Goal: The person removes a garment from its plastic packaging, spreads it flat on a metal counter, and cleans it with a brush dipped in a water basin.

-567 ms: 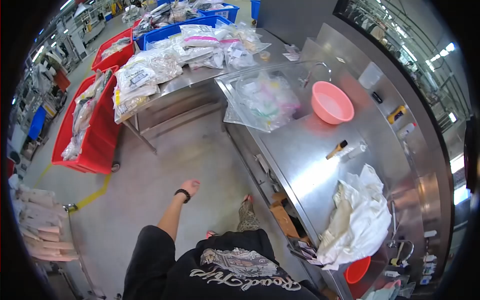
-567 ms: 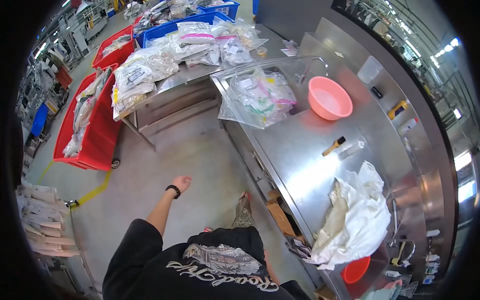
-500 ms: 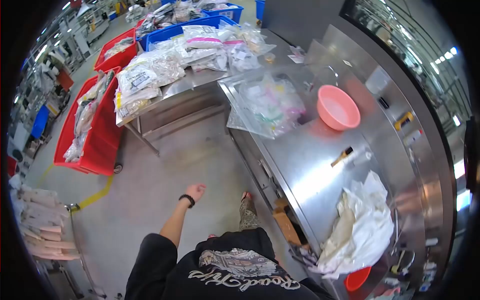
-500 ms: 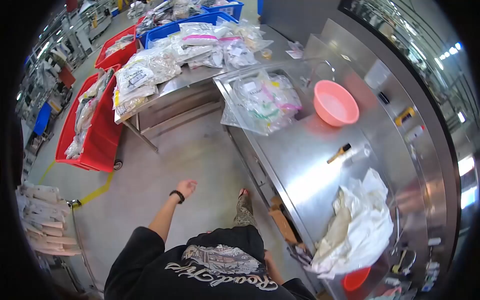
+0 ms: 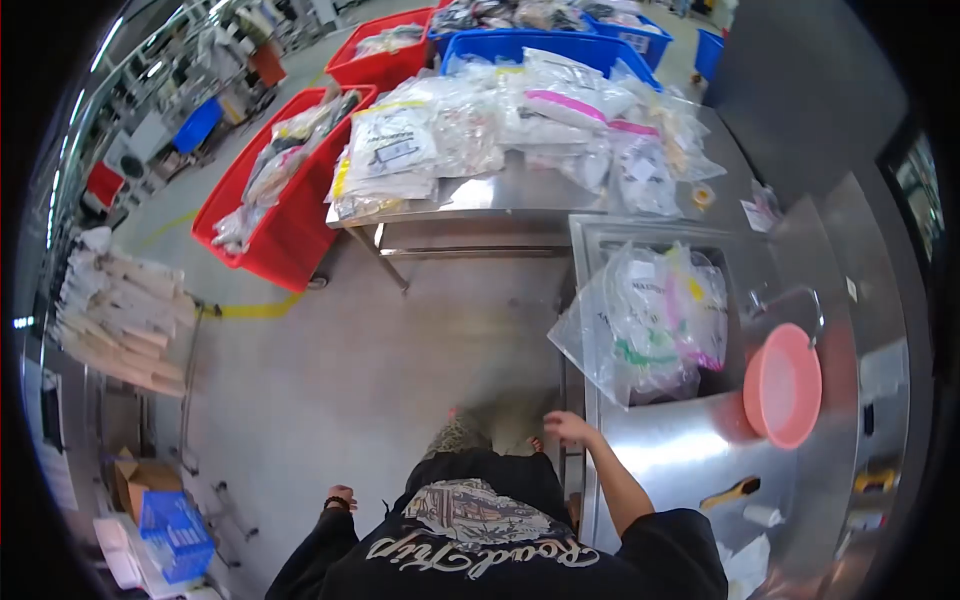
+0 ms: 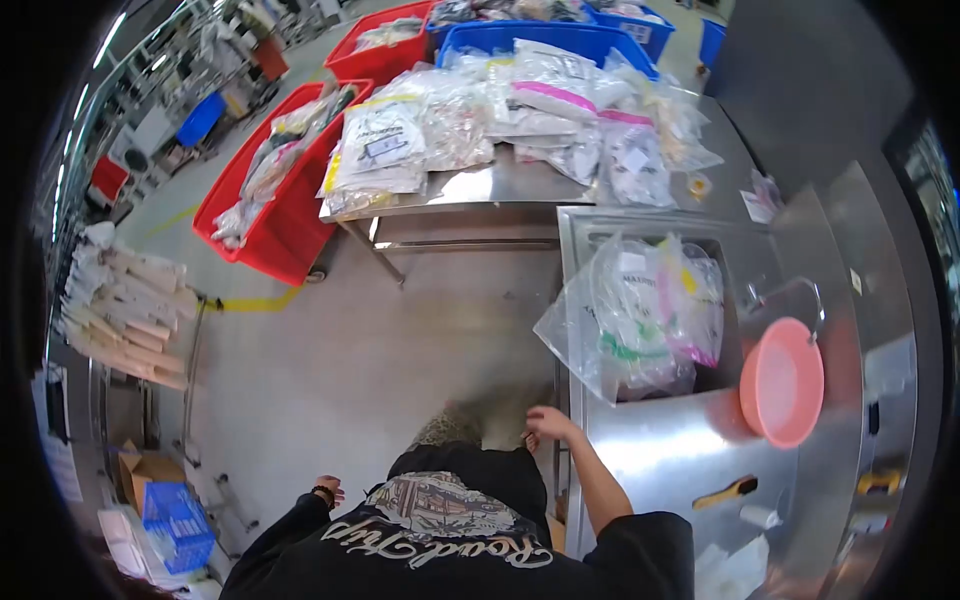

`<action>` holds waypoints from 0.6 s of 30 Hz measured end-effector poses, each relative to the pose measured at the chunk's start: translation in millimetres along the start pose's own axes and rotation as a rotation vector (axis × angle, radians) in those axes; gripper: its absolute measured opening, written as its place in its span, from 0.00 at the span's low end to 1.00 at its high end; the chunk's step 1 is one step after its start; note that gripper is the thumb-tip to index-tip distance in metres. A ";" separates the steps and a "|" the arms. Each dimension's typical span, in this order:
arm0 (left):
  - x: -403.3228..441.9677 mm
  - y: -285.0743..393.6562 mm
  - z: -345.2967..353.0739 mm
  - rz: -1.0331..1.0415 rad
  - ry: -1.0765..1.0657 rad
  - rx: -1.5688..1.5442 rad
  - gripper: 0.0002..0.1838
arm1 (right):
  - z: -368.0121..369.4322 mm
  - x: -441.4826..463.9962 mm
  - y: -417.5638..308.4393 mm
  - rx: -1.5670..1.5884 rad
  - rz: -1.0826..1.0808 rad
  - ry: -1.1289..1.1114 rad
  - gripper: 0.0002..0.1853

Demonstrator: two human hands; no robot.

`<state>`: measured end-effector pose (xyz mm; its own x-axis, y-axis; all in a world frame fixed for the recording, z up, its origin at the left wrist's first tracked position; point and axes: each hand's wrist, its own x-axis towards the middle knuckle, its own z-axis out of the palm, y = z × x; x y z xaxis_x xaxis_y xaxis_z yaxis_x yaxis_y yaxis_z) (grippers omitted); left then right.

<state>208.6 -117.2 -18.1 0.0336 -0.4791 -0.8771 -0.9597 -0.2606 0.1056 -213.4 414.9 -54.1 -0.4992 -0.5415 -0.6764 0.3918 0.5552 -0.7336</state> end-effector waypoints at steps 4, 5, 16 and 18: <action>-41.2 43.1 49.3 -0.120 0.072 -0.161 0.16 | -23.2 50.2 -119.0 0.097 -0.041 0.120 0.21; -20.3 44.6 55.6 -0.130 0.062 -0.168 0.16 | -18.7 71.3 -119.0 0.084 -0.031 0.117 0.21; 148.3 401.3 80.3 0.388 -0.089 0.500 0.15 | -138.9 214.1 -234.4 0.004 0.030 0.282 0.19; 112.6 543.9 35.1 0.648 0.130 0.461 0.18 | -155.0 221.7 -268.0 0.233 0.055 0.274 0.19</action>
<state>-319.3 -283.5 -75.9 -0.5639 -0.5180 -0.6432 -0.8175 0.4606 0.3457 -548.9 243.9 2.6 -0.6488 -0.3078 -0.6959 0.5734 0.4034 -0.7131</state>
